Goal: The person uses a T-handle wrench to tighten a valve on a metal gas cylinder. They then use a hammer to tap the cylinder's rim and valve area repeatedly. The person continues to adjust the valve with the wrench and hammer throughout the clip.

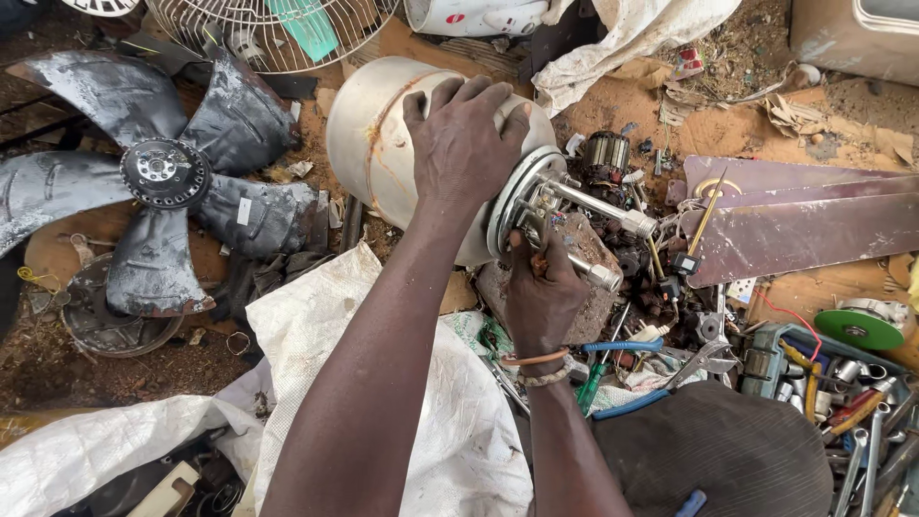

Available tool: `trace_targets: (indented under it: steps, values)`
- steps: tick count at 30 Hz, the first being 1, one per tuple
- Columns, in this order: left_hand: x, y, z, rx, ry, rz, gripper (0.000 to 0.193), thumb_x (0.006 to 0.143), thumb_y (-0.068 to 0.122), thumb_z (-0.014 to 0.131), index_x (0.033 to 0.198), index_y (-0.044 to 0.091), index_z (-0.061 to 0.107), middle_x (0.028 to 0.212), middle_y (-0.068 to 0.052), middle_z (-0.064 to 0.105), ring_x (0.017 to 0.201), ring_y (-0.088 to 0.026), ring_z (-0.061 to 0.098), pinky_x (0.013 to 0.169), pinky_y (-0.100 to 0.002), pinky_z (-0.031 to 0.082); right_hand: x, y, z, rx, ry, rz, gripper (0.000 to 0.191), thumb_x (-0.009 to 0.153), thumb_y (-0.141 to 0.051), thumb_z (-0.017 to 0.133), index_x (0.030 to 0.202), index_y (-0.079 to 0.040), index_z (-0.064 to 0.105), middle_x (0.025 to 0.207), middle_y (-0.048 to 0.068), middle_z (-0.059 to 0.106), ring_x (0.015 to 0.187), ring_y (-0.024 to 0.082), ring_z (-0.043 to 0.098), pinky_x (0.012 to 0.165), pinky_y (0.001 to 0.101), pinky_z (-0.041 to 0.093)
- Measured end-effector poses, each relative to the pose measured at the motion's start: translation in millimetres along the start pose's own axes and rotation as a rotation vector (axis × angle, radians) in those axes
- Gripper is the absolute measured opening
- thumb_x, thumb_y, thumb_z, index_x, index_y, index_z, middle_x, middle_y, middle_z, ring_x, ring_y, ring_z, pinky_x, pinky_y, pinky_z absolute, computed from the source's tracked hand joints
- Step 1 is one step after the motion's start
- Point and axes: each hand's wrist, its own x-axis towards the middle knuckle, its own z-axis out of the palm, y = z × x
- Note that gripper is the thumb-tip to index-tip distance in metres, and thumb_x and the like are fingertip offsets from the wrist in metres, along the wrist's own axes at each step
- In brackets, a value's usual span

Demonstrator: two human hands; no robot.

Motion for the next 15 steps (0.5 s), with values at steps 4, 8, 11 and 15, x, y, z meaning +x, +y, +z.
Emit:
trace_targets:
  steps: [4, 8, 11, 15]
  values:
    - [-1.1, -1.1, 0.8, -0.004, 0.004, -0.007, 0.041, 0.093, 0.041, 0.063, 0.12, 0.013, 0.076, 0.13, -0.007, 0.07, 0.13, -0.03, 0.055, 0.114, -0.061, 0.022, 2.3, 6.0, -2.6, -0.228, 0.014, -0.09, 0.03, 0.097, -0.026, 0.077, 0.121, -0.008, 0.073, 0.081, 0.005, 0.079, 0.07, 0.013, 0.078, 0.052, 0.0285, 0.056]
    - [-1.3, -2.2, 1.5, -0.012, -0.016, -0.02, 0.042, 0.093, 0.042, 0.063, 0.119, 0.012, 0.075, 0.129, -0.006, 0.07, 0.13, -0.029, 0.054, 0.114, -0.061, 0.021, 5.5, 13.7, -3.1, -0.332, 0.027, -0.174, 0.032, 0.098, -0.031, 0.077, 0.122, -0.01, 0.073, 0.079, 0.004, 0.078, 0.065, 0.013, 0.076, 0.05, 0.0283, 0.054]
    - [-0.6, -3.3, 1.9, 0.0, -0.023, -0.015, 0.042, 0.094, 0.041, 0.062, 0.121, 0.012, 0.074, 0.128, -0.007, 0.07, 0.129, -0.03, 0.054, 0.112, -0.063, 0.019, 8.2, 17.6, -5.8, -0.463, 0.006, -0.173, 0.034, 0.096, -0.032, 0.077, 0.12, -0.009, 0.073, 0.066, 0.003, 0.075, 0.05, 0.014, 0.066, 0.039, 0.0337, 0.044]
    - [-0.8, -4.6, 2.8, -0.019, -0.01, -0.018, 0.041, 0.093, 0.041, 0.063, 0.12, 0.012, 0.075, 0.131, -0.006, 0.069, 0.13, -0.029, 0.054, 0.114, -0.061, 0.021, 12.3, 19.3, -13.4, -0.47, -0.07, -0.288, 0.033, 0.099, -0.029, 0.076, 0.124, -0.008, 0.073, 0.068, 0.002, 0.072, 0.05, 0.01, 0.063, 0.04, 0.0303, 0.043]
